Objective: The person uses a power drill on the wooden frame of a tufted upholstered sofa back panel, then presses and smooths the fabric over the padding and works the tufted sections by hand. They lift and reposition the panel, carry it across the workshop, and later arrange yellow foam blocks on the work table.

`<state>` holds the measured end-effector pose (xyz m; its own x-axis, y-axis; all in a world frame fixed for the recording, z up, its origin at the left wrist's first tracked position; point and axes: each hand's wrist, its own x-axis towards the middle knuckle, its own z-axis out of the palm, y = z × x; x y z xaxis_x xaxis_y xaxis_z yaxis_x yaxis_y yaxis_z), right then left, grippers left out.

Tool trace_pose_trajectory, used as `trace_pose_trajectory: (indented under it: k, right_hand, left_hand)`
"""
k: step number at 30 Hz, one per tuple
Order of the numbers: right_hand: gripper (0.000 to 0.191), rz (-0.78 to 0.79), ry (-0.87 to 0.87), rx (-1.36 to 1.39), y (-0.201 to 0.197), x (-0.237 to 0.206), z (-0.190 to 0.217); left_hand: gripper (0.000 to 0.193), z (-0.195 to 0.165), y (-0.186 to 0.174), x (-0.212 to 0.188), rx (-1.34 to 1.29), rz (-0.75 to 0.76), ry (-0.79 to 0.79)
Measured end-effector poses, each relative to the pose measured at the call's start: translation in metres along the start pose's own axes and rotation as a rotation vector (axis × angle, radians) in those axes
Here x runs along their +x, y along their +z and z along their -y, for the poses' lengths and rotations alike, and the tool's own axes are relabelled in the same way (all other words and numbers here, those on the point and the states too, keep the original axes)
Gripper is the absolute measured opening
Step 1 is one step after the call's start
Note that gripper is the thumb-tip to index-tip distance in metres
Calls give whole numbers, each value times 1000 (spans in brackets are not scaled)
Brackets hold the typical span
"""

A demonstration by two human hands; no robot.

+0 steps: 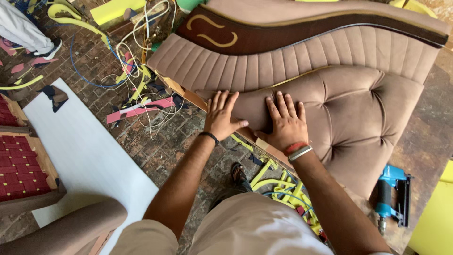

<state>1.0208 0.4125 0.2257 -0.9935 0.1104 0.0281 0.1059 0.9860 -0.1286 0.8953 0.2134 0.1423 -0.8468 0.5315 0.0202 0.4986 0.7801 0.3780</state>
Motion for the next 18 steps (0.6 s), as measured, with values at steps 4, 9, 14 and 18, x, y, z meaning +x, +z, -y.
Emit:
trace_pose_trajectory:
  k: [4, 9, 14, 18]
  right_hand:
    - [123, 19, -3, -22, 4, 1, -4]
    - [118, -4, 18, -63, 17, -10, -2]
    - [100, -100, 86, -89, 28, -30, 6]
    - [97, -135, 115, -80, 23, -34, 10]
  left_hand:
    - [109, -2, 0, 0, -51, -53, 4]
    - [111, -8, -2, 2, -30, -17, -61]
    - [112, -15, -11, -4, -27, -43, -25]
    - [110, -23, -21, -10, -18, -35, -38]
